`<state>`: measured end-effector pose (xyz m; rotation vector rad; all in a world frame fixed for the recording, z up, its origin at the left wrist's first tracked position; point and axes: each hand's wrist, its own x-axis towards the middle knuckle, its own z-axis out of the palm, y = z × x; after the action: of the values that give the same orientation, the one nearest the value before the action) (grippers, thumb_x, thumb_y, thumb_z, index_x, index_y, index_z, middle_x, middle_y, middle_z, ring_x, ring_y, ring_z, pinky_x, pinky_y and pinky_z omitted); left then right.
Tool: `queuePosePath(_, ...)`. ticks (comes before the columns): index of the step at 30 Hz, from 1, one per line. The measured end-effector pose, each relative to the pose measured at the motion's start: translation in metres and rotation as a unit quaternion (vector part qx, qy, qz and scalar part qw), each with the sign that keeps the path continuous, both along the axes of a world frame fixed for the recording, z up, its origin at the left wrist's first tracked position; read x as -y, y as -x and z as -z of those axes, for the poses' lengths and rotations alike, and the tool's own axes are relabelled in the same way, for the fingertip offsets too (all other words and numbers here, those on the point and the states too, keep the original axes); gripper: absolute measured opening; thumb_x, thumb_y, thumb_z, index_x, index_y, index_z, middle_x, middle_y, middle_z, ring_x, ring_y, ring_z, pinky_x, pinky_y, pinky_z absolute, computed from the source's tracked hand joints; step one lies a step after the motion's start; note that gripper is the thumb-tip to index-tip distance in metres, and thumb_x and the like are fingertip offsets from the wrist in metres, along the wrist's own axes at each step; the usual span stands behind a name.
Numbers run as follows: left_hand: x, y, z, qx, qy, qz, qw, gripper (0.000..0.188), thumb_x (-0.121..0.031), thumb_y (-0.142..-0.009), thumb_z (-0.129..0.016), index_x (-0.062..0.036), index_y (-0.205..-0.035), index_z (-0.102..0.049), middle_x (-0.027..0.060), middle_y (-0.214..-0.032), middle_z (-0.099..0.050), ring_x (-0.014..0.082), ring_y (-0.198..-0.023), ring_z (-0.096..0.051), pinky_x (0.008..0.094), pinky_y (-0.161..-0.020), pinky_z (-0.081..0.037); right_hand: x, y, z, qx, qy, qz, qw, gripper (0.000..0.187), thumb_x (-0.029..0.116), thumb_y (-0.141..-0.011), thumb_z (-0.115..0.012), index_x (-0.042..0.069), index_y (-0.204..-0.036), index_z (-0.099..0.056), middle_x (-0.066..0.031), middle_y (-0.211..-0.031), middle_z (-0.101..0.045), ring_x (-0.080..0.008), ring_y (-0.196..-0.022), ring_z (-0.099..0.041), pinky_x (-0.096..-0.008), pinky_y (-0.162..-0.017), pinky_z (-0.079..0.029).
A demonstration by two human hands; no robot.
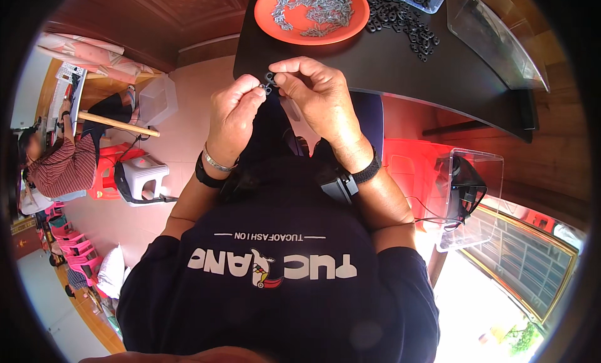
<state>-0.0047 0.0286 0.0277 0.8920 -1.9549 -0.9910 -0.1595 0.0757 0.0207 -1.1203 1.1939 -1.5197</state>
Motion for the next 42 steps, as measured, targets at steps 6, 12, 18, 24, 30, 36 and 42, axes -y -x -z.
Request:
queuePosePath(6, -0.002, 0.001, 0.001, -0.014, -0.006, -0.003, 1.000, 0.012, -0.005, -0.083, -0.052, 0.0033, -0.074, -0.053, 0.0000, -0.057, -0.041, 0.0049, -0.054, -0.037, 0.0246, -0.048, -0.031, 0.000, 0.001, 0.005, 0.002, 0.009, -0.010, 1.000, 0.017, 0.004, -0.089, -0.061, 0.003, -0.105, -0.067, 0.0001, -0.084, -0.064, -0.0061, -0.073, -0.056, -0.0205, -0.069, -0.047)
queuePosePath(12, -0.003, 0.000, -0.002, 0.011, 0.007, -0.010, 1.000, 0.011, -0.008, -0.083, -0.053, 0.0012, -0.076, -0.054, 0.0159, -0.059, -0.052, 0.0285, -0.051, -0.053, 0.0344, -0.049, -0.039, -0.001, 0.001, 0.006, 0.023, 0.021, -0.023, 0.999, 0.019, 0.005, -0.089, -0.061, 0.004, -0.107, -0.067, -0.0005, -0.086, -0.064, -0.0067, -0.075, -0.057, -0.0212, -0.070, -0.047)
queuePosePath(18, -0.003, 0.001, -0.002, 0.016, 0.048, -0.012, 0.999, 0.011, -0.007, -0.083, -0.053, 0.0009, -0.076, -0.054, 0.0160, -0.060, -0.052, 0.0297, -0.052, -0.053, 0.0351, -0.050, -0.040, -0.001, 0.000, 0.007, 0.003, 0.037, 0.001, 0.999, 0.018, 0.003, -0.090, -0.059, 0.003, -0.106, -0.066, 0.0001, -0.083, -0.064, -0.0053, -0.075, -0.057, -0.0203, -0.071, -0.049)
queuePosePath(24, -0.006, 0.001, -0.003, 0.017, 0.056, -0.018, 0.998, 0.010, -0.007, -0.083, -0.053, 0.0006, -0.076, -0.053, 0.0164, -0.062, -0.052, 0.0312, -0.054, -0.054, 0.0361, -0.051, -0.041, -0.003, 0.000, 0.007, 0.019, 0.024, -0.008, 1.000, 0.019, 0.003, -0.088, -0.061, 0.004, -0.107, -0.067, -0.0002, -0.085, -0.065, -0.0068, -0.074, -0.057, -0.0207, -0.070, -0.048)
queuePosePath(30, -0.008, 0.002, -0.005, 0.038, 0.105, -0.033, 0.993, 0.010, -0.006, -0.082, -0.053, -0.0002, -0.075, -0.052, 0.0166, -0.064, -0.053, 0.0336, -0.057, -0.053, 0.0389, -0.053, -0.041, -0.004, -0.004, 0.007, 0.052, 0.036, -0.007, 0.998, 0.019, 0.002, -0.088, -0.061, 0.004, -0.106, -0.067, -0.0004, -0.084, -0.065, -0.0070, -0.075, -0.058, -0.0207, -0.071, -0.048)
queuePosePath(36, -0.008, 0.002, -0.004, 0.050, 0.125, -0.030, 0.990, 0.011, -0.006, -0.082, -0.053, -0.0005, -0.073, -0.050, 0.0168, -0.064, -0.053, 0.0340, -0.057, -0.053, 0.0393, -0.053, -0.041, -0.005, -0.007, 0.010, 0.097, 0.061, -0.019, 0.993, 0.020, -0.001, -0.087, -0.062, 0.003, -0.105, -0.067, -0.0020, -0.086, -0.065, -0.0077, -0.076, -0.059, -0.0218, -0.072, -0.049)
queuePosePath(42, -0.009, 0.002, -0.006, 0.030, 0.117, -0.032, 0.992, 0.010, -0.006, -0.081, -0.053, -0.0004, -0.073, -0.051, 0.0163, -0.064, -0.054, 0.0335, -0.057, -0.053, 0.0392, -0.053, -0.042, -0.006, -0.008, 0.012, 0.079, 0.023, -0.018, 0.996, 0.019, -0.001, -0.086, -0.062, 0.002, -0.104, -0.067, -0.0025, -0.087, -0.065, -0.0081, -0.077, -0.060, -0.0220, -0.073, -0.050)
